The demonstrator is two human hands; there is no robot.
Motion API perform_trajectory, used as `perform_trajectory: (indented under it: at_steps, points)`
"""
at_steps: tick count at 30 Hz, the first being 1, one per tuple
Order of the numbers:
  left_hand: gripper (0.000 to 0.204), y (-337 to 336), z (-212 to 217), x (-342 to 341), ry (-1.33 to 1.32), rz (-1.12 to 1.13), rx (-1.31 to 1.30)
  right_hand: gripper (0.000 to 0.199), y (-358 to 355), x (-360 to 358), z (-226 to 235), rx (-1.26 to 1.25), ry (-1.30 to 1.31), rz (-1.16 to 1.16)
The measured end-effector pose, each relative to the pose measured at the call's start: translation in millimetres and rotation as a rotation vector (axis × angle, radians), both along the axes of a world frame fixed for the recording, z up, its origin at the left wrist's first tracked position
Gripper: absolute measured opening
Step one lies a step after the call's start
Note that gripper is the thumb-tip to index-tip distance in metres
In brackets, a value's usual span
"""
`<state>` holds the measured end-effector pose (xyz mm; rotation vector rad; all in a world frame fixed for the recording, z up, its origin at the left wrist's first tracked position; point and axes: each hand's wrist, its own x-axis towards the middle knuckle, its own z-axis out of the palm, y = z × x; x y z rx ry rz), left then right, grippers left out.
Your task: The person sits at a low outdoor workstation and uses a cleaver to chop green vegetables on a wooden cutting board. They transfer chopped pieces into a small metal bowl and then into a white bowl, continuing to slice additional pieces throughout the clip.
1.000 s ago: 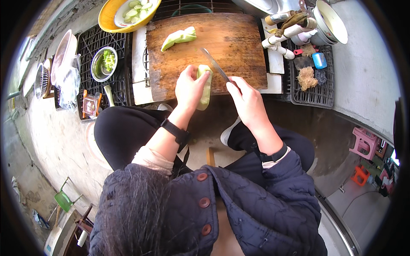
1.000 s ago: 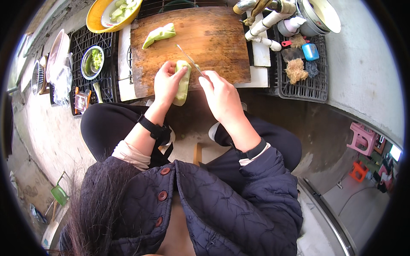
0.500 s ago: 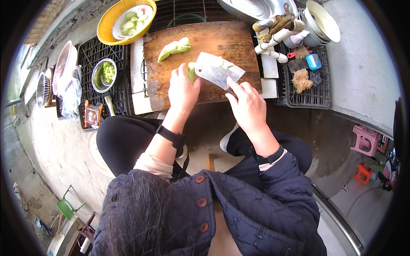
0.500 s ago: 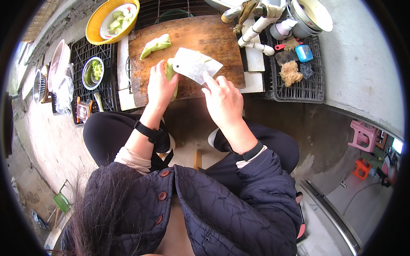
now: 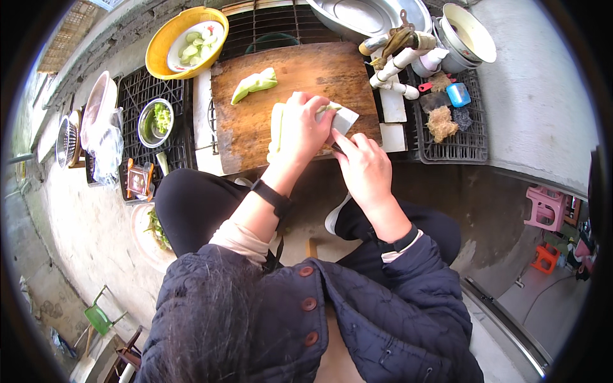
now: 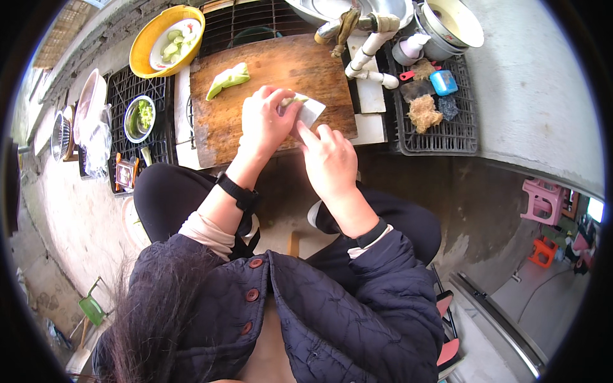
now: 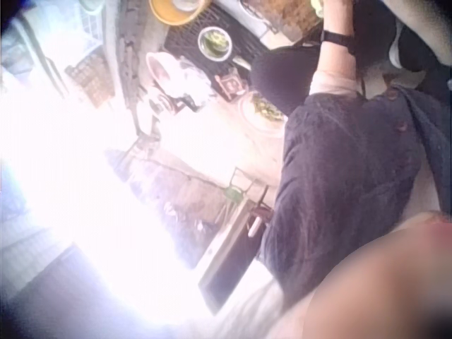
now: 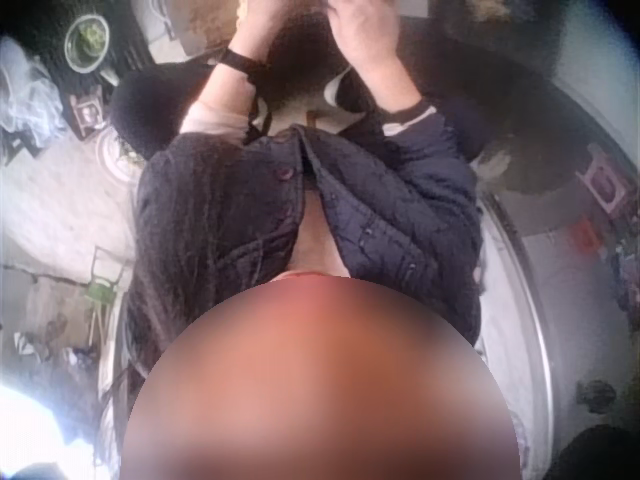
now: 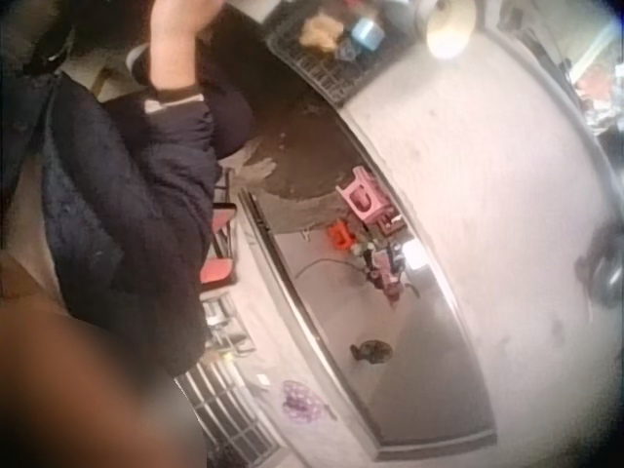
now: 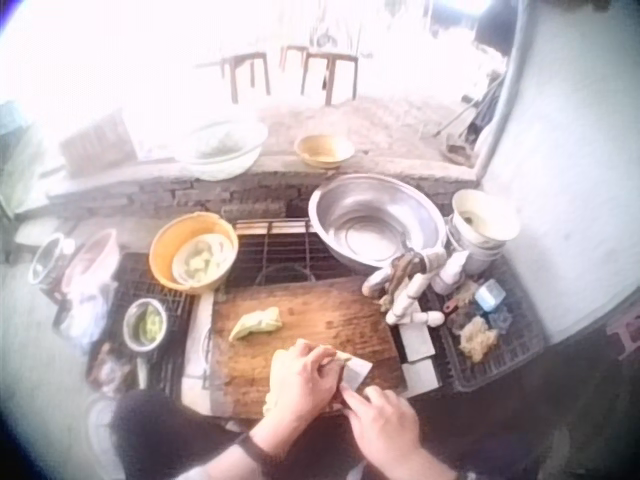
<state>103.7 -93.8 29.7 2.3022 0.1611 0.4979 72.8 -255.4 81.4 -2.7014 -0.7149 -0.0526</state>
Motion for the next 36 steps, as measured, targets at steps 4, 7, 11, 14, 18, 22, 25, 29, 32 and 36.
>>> perform_trajectory:
  at_steps: [4, 7, 11, 14, 18, 22, 25, 29, 32, 36]
  points:
    - [0.011, -12.3, -17.5, 5.3, 0.029, 0.016, -0.096, 0.044, -9.9, -3.1, -2.2, -0.049, -0.009, -0.002]
    - [0.009, -16.5, -26.2, 8.1, 0.044, -0.018, -0.121, 0.043, -16.9, -5.2, -2.8, -0.075, -0.006, -0.004]
    - [0.013, -21.2, -28.5, 7.5, 0.09, -0.005, -0.195, 0.043, -20.7, -6.1, -3.8, -0.088, -0.01, 0.002]
    - [0.013, -17.3, -29.3, 10.2, 0.048, 0.031, -0.05, 0.04, -21.2, -6.1, -4.8, -0.071, -0.021, 0.002]
    - [0.013, -0.7, -30.7, 15.0, 0.135, 0.059, 0.093, 0.024, -23.2, -5.9, -4.1, -0.079, -0.029, 0.024]
    - [0.011, 2.3, -25.8, 16.4, 0.091, 0.143, 0.12, 0.023, -27.0, -6.7, -1.8, -0.109, -0.032, 0.02]
    - [0.011, -3.6, -17.6, 15.5, -0.036, 0.082, 0.021, 0.033, -28.8, -7.2, -1.5, -0.12, -0.013, 0.001]
    - [0.013, -12.2, -9.8, 11.2, 0.044, -0.183, -0.153, 0.041, -27.8, -7.1, -3.1, -0.111, -0.051, 0.005]
    - [0.012, -20.7, -12.4, 9.6, 0.076, -0.214, -0.168, 0.041, -27.7, -7.6, -3.9, -0.124, -0.052, 0.009]
    - [0.009, -21.4, -24.0, 11.3, 0.004, -0.122, -0.067, 0.037, -29.3, -9.7, -4.2, -0.128, -0.054, 0.011]
